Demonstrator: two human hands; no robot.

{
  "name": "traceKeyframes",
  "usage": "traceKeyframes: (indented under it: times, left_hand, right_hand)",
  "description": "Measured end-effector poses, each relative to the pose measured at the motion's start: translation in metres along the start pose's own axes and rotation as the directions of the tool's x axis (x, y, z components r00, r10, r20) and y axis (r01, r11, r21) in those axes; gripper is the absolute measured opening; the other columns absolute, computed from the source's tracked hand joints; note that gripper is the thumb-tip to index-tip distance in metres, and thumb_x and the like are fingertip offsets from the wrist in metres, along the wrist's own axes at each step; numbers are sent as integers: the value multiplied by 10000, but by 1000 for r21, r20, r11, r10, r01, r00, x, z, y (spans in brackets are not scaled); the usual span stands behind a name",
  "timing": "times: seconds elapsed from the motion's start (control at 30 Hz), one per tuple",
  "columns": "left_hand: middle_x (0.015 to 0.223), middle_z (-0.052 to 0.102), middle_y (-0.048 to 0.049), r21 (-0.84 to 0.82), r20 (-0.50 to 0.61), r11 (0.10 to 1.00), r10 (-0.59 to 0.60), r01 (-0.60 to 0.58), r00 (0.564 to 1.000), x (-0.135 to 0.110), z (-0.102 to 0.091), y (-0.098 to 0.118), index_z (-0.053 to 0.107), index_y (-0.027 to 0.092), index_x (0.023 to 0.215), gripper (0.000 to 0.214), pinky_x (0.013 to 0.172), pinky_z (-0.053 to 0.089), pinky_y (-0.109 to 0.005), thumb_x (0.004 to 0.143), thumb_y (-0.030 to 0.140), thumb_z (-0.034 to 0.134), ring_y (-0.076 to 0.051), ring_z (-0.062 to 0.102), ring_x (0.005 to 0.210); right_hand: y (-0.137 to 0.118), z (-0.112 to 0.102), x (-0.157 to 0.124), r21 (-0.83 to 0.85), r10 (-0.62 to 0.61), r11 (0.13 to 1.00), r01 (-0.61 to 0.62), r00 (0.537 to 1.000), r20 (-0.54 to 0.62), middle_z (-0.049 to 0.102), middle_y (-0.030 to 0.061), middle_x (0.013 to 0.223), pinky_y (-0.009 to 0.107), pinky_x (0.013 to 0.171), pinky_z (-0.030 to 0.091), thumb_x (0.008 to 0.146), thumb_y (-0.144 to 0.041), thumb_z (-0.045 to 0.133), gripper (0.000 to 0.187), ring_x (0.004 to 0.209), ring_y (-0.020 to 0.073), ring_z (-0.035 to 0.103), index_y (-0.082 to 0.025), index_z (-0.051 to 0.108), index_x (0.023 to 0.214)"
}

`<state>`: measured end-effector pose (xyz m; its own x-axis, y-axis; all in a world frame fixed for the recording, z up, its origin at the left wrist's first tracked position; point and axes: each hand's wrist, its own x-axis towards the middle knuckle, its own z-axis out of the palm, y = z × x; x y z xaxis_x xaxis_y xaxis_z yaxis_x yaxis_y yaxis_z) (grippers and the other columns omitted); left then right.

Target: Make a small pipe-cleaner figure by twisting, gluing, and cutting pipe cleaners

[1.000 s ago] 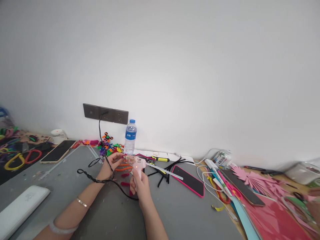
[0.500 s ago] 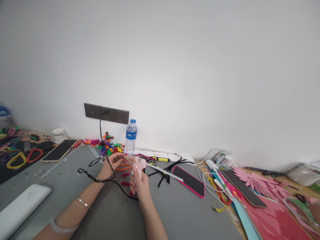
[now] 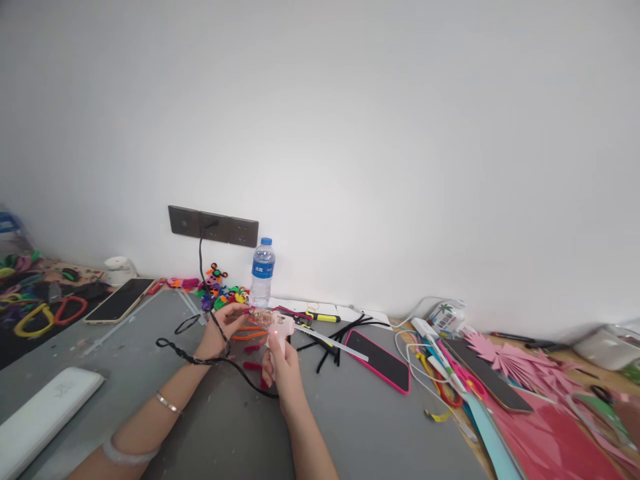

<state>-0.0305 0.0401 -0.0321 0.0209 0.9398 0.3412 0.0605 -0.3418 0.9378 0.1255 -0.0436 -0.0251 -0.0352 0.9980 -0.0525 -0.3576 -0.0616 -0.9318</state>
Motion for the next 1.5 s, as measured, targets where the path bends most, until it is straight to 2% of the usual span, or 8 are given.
traceKeyframes:
  times: [0.63,1.07,1.23,1.5]
  left_hand:
    - [728,688,-38,-63,-48,998,-7,4,999,-1,0,6,636,154,783,176,569,502,-241,687,293,686,-166,641,652]
    - [740,674,-25,-2,-46,999,43,-43,998,-1,-2,8,640,158,799,147,588,503,-245,729,283,673,-162,629,663]
    - [693,651,-13,19,-52,999,48,-47,998,-1,-2,7,646,156,786,142,563,493,-231,728,283,678,-156,618,641]
    - [748,668,-38,31,-62,998,63,-61,996,0,-3,4,670,159,813,156,557,507,-235,736,295,678,-169,622,673]
  right_hand:
    - [0,-1,2,12,-10,1000,10,999,-32,359,-121,380,160,290,183,682,-692,619,564,251,22,266,-144,557,798]
    - [0,-4,2,4,-38,999,38,998,-52,359,-119,382,156,291,187,718,-670,609,540,251,19,269,-136,559,785]
    - [-2,-4,2,-3,-30,1000,30,997,-69,358,-119,383,158,295,178,689,-682,623,550,250,21,270,-141,547,762]
    - [-1,-6,2,-31,-54,998,52,996,-76,358,-117,390,160,304,181,719,-669,606,528,260,23,274,-146,548,766]
